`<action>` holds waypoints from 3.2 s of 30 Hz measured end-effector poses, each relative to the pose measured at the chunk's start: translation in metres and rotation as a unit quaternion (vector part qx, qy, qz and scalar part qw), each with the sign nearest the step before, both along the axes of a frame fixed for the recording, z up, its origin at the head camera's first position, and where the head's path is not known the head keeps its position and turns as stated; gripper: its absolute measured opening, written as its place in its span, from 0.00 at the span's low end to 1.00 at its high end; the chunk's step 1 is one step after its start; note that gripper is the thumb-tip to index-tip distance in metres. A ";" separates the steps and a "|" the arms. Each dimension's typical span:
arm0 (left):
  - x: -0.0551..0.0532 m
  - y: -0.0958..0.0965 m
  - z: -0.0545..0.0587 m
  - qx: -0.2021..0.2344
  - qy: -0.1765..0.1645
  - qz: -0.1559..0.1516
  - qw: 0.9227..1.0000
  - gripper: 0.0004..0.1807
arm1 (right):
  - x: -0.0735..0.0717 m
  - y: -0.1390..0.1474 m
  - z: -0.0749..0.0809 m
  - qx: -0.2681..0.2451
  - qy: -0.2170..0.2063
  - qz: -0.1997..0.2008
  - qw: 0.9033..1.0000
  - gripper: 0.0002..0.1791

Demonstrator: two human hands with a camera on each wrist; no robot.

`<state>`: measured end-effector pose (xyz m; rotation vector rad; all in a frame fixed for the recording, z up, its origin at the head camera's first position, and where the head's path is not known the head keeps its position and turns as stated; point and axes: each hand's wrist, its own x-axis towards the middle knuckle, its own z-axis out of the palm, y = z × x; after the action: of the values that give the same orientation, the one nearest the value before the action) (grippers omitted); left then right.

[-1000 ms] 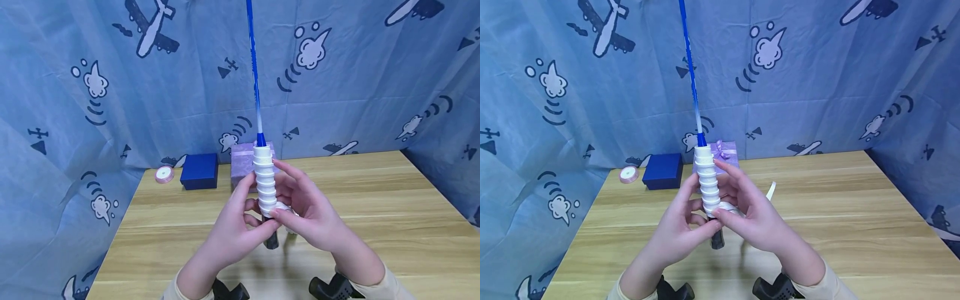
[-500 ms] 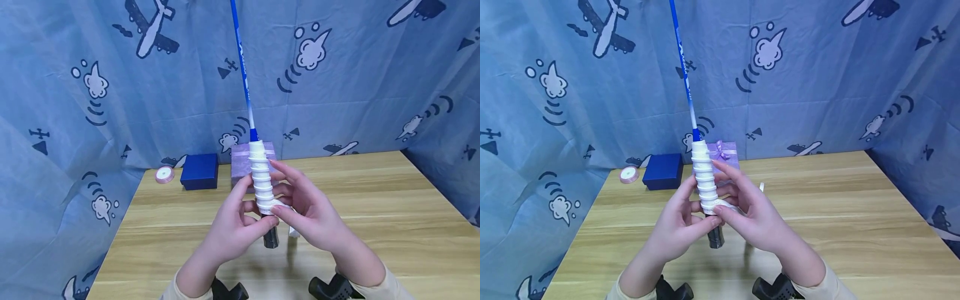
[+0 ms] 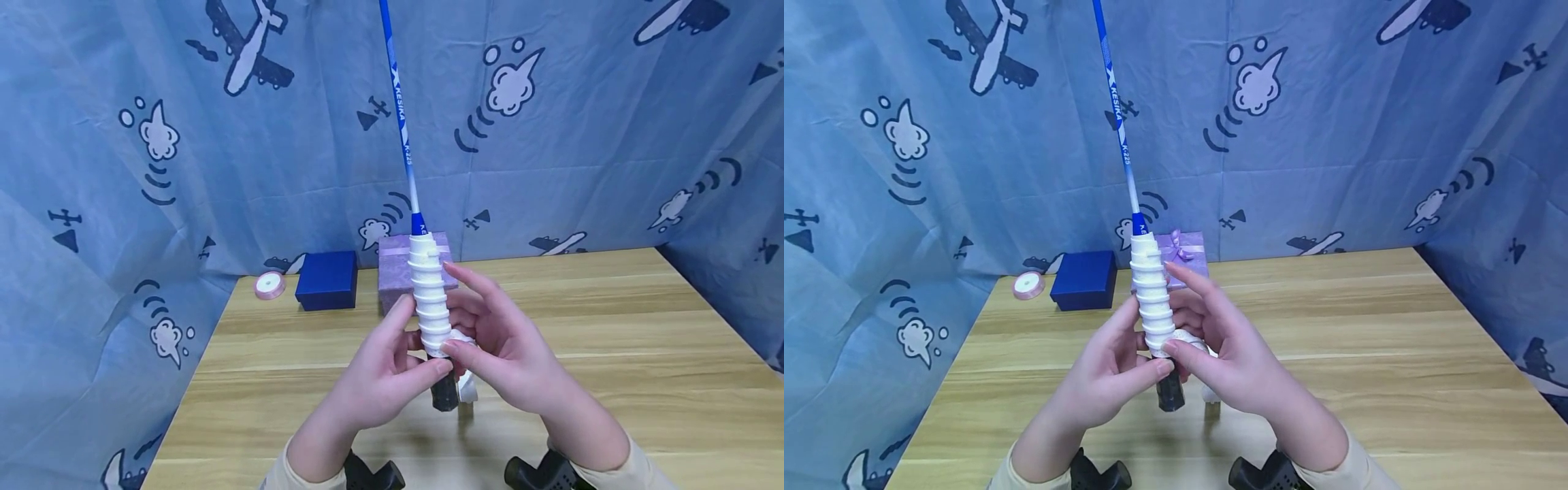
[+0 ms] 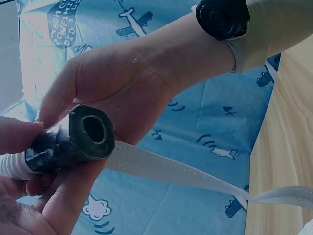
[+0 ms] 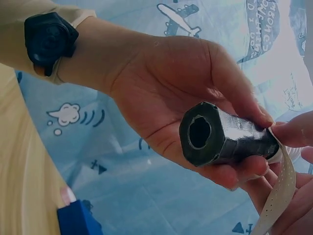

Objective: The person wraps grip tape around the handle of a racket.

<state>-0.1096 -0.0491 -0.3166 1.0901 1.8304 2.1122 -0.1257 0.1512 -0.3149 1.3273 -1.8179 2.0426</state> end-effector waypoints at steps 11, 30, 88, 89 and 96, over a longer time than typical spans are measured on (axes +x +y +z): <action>0.011 0.007 0.007 -0.142 0.030 0.189 0.971 0.44 | 0.001 -0.004 0.001 0.008 0.017 -0.065 0.998 0.45; 0.012 0.012 0.005 -0.153 0.042 0.226 0.961 0.43 | 0.003 -0.002 0.002 0.045 0.018 -0.112 0.993 0.49; 0.008 -0.005 0.000 -0.074 -0.081 0.056 0.992 0.52 | 0.011 0.000 0.002 0.057 -0.059 -0.042 0.996 0.50; 0.007 -0.006 0.000 -0.066 -0.085 0.047 0.993 0.52 | 0.011 0.000 0.003 0.058 -0.064 -0.035 0.996 0.51; 0.005 -0.008 -0.002 -0.047 -0.097 0.003 0.994 0.52 | 0.013 0.002 0.007 0.076 -0.101 0.003 0.992 0.53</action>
<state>-0.1044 -0.0570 -0.3185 0.8267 1.8222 2.0326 -0.1129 0.1534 -0.3077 1.1979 -2.0935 2.1503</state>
